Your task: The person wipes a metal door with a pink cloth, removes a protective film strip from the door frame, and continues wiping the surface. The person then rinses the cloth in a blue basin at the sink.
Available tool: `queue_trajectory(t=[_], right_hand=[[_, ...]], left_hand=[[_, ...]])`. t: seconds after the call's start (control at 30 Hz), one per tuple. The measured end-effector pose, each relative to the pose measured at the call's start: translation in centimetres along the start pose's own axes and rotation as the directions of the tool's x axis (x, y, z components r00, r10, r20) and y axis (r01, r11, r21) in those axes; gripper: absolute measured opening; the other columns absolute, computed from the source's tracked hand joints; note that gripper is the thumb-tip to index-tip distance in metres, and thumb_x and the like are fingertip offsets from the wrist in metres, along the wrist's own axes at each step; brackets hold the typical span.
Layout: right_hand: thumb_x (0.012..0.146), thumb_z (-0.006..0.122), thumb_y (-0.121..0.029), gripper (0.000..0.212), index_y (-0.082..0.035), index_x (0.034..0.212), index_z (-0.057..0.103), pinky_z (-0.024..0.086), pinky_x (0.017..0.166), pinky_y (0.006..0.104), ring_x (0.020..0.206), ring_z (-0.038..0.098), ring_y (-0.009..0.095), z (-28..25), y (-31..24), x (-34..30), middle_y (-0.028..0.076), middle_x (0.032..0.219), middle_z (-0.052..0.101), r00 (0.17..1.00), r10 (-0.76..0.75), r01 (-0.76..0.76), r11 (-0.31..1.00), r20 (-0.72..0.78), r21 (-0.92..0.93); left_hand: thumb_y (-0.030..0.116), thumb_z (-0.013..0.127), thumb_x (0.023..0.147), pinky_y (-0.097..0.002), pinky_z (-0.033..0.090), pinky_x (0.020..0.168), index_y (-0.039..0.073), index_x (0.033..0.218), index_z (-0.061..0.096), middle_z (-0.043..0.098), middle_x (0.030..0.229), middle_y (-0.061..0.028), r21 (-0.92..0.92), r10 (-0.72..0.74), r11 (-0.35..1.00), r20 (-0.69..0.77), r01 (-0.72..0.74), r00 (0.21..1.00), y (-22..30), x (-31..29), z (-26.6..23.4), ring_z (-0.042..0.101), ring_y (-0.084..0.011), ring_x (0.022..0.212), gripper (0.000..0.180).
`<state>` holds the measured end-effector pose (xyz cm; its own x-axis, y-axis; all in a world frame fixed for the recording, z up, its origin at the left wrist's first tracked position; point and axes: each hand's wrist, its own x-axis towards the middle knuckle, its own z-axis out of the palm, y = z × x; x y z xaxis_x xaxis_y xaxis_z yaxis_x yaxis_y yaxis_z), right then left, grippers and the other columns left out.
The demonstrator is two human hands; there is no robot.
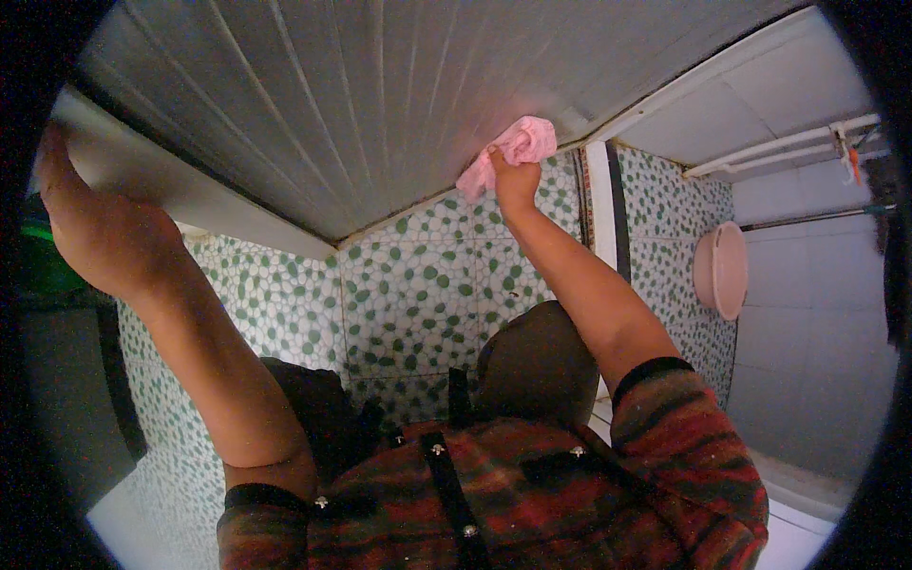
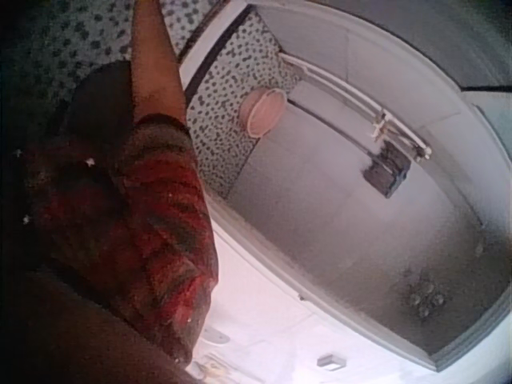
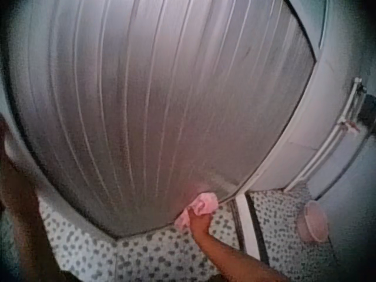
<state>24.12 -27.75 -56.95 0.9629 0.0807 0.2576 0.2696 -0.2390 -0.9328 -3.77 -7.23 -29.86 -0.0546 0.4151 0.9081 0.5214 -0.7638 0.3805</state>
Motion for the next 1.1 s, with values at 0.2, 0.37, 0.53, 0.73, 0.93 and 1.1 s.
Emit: queue_trajectory(t=[0.2, 0.37, 0.53, 0.73, 0.93, 1.1], right_hand=[[0.067, 0.072, -0.023, 0.036, -0.006, 0.097, 0.06, 0.048, 0.077, 0.0367, 0.087, 0.06, 0.029, 1.1, 5.3, -0.1, 0.011, 0.097, 0.063, 0.998, 0.026, -0.008, 0.961, 0.062, -0.277], [0.074, 0.059, -0.029, 0.033, -0.011, 0.101, 0.059, 0.048, 0.078, 0.0355, 0.086, 0.061, 0.024, 1.8, 8.1, 1.3, 0.006, 0.097, 0.063, 0.923, 0.254, -0.043, 0.815, 0.289, -0.578], [0.072, 0.057, 0.008, 0.035, 0.001, 0.106, 0.05, 0.054, 0.067, 0.0403, 0.083, 0.062, 0.029, -1.6, 5.7, 2.0, 0.014, 0.094, 0.06, 0.587, 0.597, -0.769, 0.622, 0.548, 0.146], [0.068, 0.061, 0.004, 0.038, -0.002, 0.104, 0.052, 0.052, 0.06, 0.0372, 0.075, 0.062, 0.027, -4.1, 4.9, 2.6, 0.014, 0.09, 0.06, 0.475, 0.53, -0.824, 0.548, 0.702, 0.144], [0.066, 0.058, 0.006, 0.028, -0.001, 0.093, 0.055, 0.051, 0.058, 0.0355, 0.073, 0.061, 0.025, -5.1, 7.5, 3.7, 0.012, 0.086, 0.059, 0.622, 0.047, -0.039, 0.999, 0.782, -0.029], [0.065, 0.058, 0.004, 0.035, 0.001, 0.099, 0.051, 0.049, 0.056, 0.0365, 0.072, 0.059, 0.026, -4.3, 2.6, 2.3, 0.012, 0.086, 0.057, 0.66, 0.448, -0.672, 0.711, 0.603, 0.208]], left_hand=[[0.006, 0.047, 0.086, -0.0288, 0.045, 0.083, 0.002, 0.112, 0.057, 0.061, 0.106, -0.0141, -0.191, -0.077, 0.979, 0.011, 0.077, 0.997, -1.3, 0.7, 0.7, 0.059, -0.0213, 0.094, 0.028], [0.016, 0.048, 0.09, -0.0281, 0.045, 0.082, 0.001, 0.105, 0.061, 0.062, 0.102, -0.0146, -0.116, 0.091, 0.988, -0.094, -0.102, 0.991, -0.2, 0.5, 1.2, 0.06, -0.022, 0.093, 0.025], [0.011, 0.05, 0.084, -0.0298, 0.045, 0.079, 0.004, 0.106, 0.058, 0.062, 0.1, -0.0111, -0.294, -0.176, 0.937, 0.072, 0.19, 0.982, 0.6, 0.5, 0.8, 0.058, -0.0219, 0.091, 0.024], [0.004, 0.046, 0.083, -0.032, 0.048, 0.081, 0.006, 0.113, 0.056, 0.062, 0.106, -0.015, 0.19, 0.213, 0.96, -0.016, -0.206, 0.977, -1.6, 0.8, 0.6, 0.061, -0.028, 0.095, 0.031], [0.007, 0.046, 0.086, -0.0316, 0.048, 0.08, 0.007, 0.115, 0.055, 0.063, 0.102, -0.0129, 0.037, 0.171, 0.985, -0.014, -0.17, 0.985, -1.9, 0.1, 0.6, 0.061, -0.0252, 0.091, 0.03], [0.007, 0.046, 0.087, -0.0316, 0.048, 0.08, 0.006, 0.115, 0.056, 0.063, 0.101, -0.0134, -0.06, 0.077, 0.995, -0.039, -0.079, 0.996, -0.7, 0.4, 0.2, 0.061, -0.0241, 0.091, 0.029]])
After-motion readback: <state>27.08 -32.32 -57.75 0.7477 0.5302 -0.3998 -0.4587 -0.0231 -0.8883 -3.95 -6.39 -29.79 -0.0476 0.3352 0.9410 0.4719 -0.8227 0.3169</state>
